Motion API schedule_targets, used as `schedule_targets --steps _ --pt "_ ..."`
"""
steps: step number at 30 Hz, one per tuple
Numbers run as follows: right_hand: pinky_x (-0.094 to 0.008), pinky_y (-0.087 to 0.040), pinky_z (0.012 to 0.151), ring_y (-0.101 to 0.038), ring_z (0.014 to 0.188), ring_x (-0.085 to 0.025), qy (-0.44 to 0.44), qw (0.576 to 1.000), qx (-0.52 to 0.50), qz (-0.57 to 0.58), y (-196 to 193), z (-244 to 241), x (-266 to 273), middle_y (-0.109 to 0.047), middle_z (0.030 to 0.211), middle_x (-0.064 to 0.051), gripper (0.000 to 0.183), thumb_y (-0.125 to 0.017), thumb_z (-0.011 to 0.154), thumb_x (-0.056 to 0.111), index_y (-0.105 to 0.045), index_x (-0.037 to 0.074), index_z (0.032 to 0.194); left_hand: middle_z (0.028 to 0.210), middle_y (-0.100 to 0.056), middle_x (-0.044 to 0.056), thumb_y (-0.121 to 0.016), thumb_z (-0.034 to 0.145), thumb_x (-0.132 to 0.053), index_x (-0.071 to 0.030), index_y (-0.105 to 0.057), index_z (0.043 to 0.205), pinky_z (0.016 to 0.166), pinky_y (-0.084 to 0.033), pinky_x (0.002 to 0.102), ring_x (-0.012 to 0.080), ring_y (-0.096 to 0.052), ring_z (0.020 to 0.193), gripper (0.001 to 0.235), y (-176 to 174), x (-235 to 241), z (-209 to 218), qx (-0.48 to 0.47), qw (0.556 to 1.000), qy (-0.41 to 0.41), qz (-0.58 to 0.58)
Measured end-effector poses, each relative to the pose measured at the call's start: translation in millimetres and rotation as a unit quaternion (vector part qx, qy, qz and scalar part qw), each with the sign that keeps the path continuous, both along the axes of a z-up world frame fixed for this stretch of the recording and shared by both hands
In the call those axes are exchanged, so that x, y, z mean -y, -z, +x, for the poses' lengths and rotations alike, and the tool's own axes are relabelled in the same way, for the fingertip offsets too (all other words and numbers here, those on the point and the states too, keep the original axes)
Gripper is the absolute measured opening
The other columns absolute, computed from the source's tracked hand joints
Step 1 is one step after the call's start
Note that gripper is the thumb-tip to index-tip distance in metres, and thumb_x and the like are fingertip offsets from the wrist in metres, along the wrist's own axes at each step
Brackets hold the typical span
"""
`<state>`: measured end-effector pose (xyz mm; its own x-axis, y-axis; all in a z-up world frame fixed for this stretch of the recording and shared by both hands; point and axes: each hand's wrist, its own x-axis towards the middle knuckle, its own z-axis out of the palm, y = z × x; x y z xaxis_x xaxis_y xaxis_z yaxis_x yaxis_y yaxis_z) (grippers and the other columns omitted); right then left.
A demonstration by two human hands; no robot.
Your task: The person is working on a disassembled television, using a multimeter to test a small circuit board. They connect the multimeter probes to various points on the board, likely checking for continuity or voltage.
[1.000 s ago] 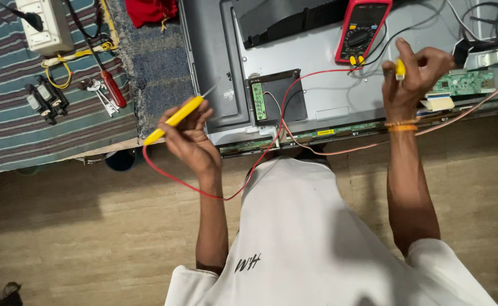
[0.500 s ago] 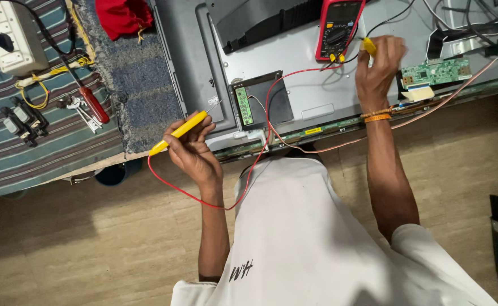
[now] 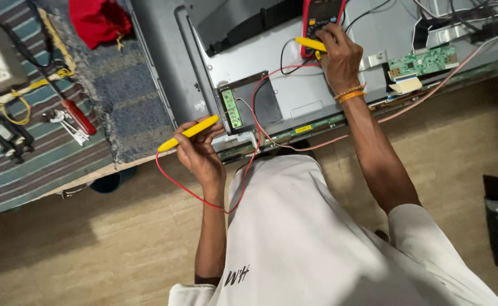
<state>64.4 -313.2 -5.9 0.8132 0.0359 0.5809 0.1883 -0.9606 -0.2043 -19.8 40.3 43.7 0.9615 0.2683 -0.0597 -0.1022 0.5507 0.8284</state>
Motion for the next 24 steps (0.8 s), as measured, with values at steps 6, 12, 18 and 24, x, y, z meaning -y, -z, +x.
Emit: schedule_targets --steps 6,12,18,24 --pt "-0.039 -0.056 0.067 -0.073 0.080 -0.028 0.132 0.976 0.025 0.169 27 17 -19 -0.071 0.096 -0.010 0.018 -0.086 0.086 0.001 -0.072 0.003 0.097 0.112 -0.069 0.027 -0.043 0.112 -0.045 0.002 -0.051 0.120 0.084 -0.063 0.045 0.0341 -0.075 0.094 0.048 0 23 10 -0.003 0.999 0.047 0.013" --pt "-0.031 -0.046 0.054 -0.060 0.055 -0.018 0.295 0.845 -0.003 0.445 45 39 -26 -0.070 0.064 -0.006 0.025 -0.091 0.081 0.014 -0.071 0.001 0.074 0.116 -0.069 0.026 -0.043 0.112 -0.044 0.003 -0.052 0.120 0.090 -0.063 0.045 0.0335 -0.075 0.099 0.049 -11 52 19 0.019 0.993 0.106 0.048" --pt "-0.026 -0.045 0.053 -0.061 0.058 -0.010 0.246 0.668 -0.005 0.702 51 42 -23 -0.074 0.069 -0.005 0.017 -0.087 0.081 0.012 -0.076 -0.001 0.079 0.116 -0.069 0.026 -0.043 0.113 -0.044 0.004 -0.052 0.121 0.091 -0.062 0.045 0.0333 -0.074 0.099 0.049 -16 67 19 0.029 0.990 0.130 0.042" --pt "-0.027 -0.048 0.054 -0.064 0.058 -0.011 0.240 0.635 0.006 0.735 49 44 -24 -0.075 0.070 -0.005 0.014 -0.086 0.079 0.010 -0.077 0.000 0.079 0.116 -0.068 0.026 -0.043 0.113 -0.043 0.003 -0.052 0.120 0.091 -0.063 0.046 0.0340 -0.074 0.100 0.048 -13 67 20 0.036 0.990 0.132 0.035"
